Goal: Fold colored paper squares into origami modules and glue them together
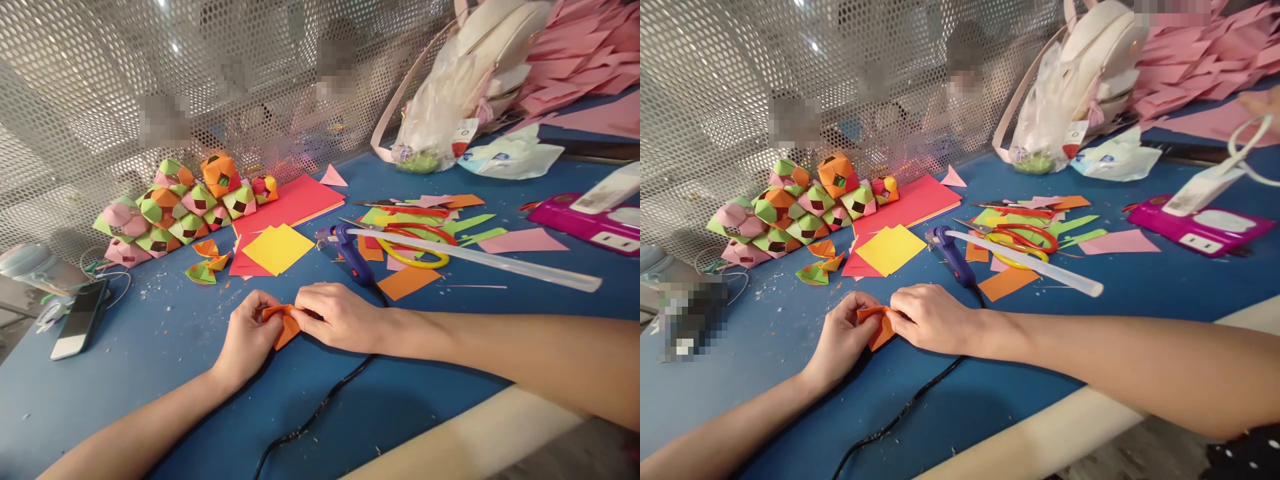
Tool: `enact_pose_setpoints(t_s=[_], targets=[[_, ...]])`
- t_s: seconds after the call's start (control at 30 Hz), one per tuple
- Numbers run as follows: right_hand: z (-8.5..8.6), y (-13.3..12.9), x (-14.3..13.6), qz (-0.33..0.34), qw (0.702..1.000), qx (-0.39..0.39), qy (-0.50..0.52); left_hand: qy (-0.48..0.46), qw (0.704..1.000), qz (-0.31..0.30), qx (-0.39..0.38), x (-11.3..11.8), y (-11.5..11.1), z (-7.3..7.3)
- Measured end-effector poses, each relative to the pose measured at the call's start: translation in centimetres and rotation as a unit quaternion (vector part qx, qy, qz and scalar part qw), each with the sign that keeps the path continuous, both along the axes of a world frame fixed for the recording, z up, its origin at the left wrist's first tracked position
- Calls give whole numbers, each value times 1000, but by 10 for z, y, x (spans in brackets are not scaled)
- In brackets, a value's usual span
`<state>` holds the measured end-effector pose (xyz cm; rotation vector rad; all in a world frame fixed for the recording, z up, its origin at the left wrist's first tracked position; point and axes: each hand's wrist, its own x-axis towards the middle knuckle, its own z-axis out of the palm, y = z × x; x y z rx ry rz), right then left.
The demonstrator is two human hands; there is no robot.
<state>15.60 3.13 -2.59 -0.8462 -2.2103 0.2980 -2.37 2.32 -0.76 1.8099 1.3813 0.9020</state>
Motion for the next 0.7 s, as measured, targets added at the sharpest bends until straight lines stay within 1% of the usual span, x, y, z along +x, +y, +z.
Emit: enact_pose_setpoints(t_s=[0.13, 0.3, 0.4, 0.5, 0.53, 0.6, 0.67, 0.7], targets=[[-2, 0, -1, 1, 1000, 16, 6, 12, 1000, 0, 8, 2, -1, 1], [1, -1, 1, 2, 999, -32, 2, 11, 1000, 19, 7, -5, 5, 6], [1, -2, 2, 0, 999, -51, -10, 34, 999, 30, 19, -17, 15, 12], [-2, -3, 2, 6, 999, -41, -29, 65, 996, 39, 37, -33, 29, 19], [-2, -3, 2, 10, 999, -34, -35, 81, 996, 33, 37, -39, 34, 22], [-3, -3, 3, 16, 999, -22, -47, 128, 991, 0, 31, -52, 43, 30], [-4, -4, 3, 20, 998, -17, -55, 177, 983, -19, 46, -64, 52, 40], [-3, -5, 3, 21, 998, -17, -59, 208, 976, -40, 46, -71, 55, 46]])
